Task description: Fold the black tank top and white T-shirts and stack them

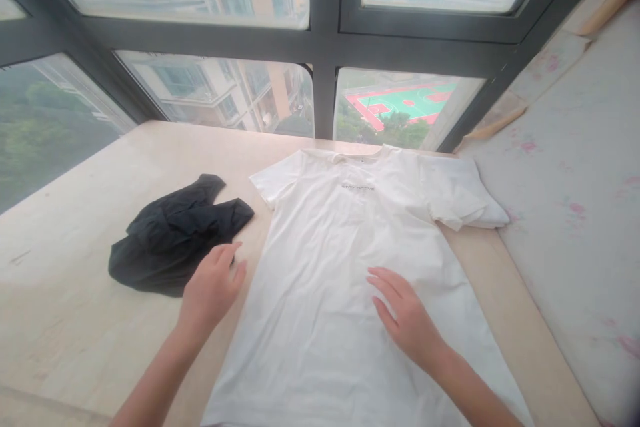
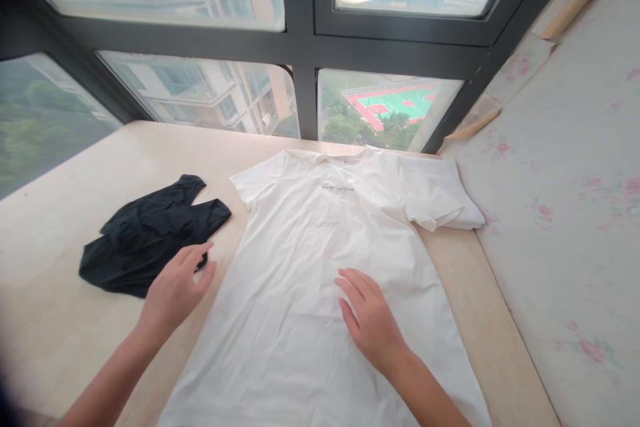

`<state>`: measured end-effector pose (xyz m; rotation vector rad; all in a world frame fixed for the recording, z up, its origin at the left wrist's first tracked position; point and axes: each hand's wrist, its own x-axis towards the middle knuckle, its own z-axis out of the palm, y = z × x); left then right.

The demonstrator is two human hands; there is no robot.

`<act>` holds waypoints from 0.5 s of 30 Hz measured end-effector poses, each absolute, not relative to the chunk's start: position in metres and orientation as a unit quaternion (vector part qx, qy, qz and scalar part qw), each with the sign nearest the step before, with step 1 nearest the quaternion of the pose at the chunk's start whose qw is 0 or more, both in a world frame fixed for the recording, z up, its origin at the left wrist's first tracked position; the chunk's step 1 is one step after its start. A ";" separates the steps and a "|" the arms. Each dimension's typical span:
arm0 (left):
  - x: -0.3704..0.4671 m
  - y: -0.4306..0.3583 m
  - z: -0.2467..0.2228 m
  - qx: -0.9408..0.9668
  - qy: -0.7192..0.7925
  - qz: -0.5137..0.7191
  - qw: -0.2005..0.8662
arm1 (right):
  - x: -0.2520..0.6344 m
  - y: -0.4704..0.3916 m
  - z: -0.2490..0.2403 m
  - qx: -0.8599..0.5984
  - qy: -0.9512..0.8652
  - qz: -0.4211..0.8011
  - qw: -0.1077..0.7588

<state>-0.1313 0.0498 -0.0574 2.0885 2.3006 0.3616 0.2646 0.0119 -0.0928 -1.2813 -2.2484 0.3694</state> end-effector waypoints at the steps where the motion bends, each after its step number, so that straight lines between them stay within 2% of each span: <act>1: -0.126 0.032 -0.058 0.648 0.753 0.102 0.056 | 0.289 -0.002 -0.095 -0.518 -0.800 0.125 0.275; 4: -0.117 -0.020 -0.063 0.568 0.800 0.069 0.181 | 0.359 -0.043 -0.103 -0.682 -0.676 0.090 0.264; 7: -0.118 -0.062 -0.068 0.498 0.828 0.048 0.252 | 0.409 -0.084 -0.106 -0.790 -0.559 0.144 0.206; 13: -0.116 -0.099 -0.060 0.460 0.811 0.082 0.352 | 0.429 -0.121 -0.107 -0.836 -0.475 0.250 0.109; 15: -0.115 -0.102 -0.054 0.440 0.815 0.105 0.363 | 0.424 -0.120 -0.102 -0.832 -0.473 0.271 0.100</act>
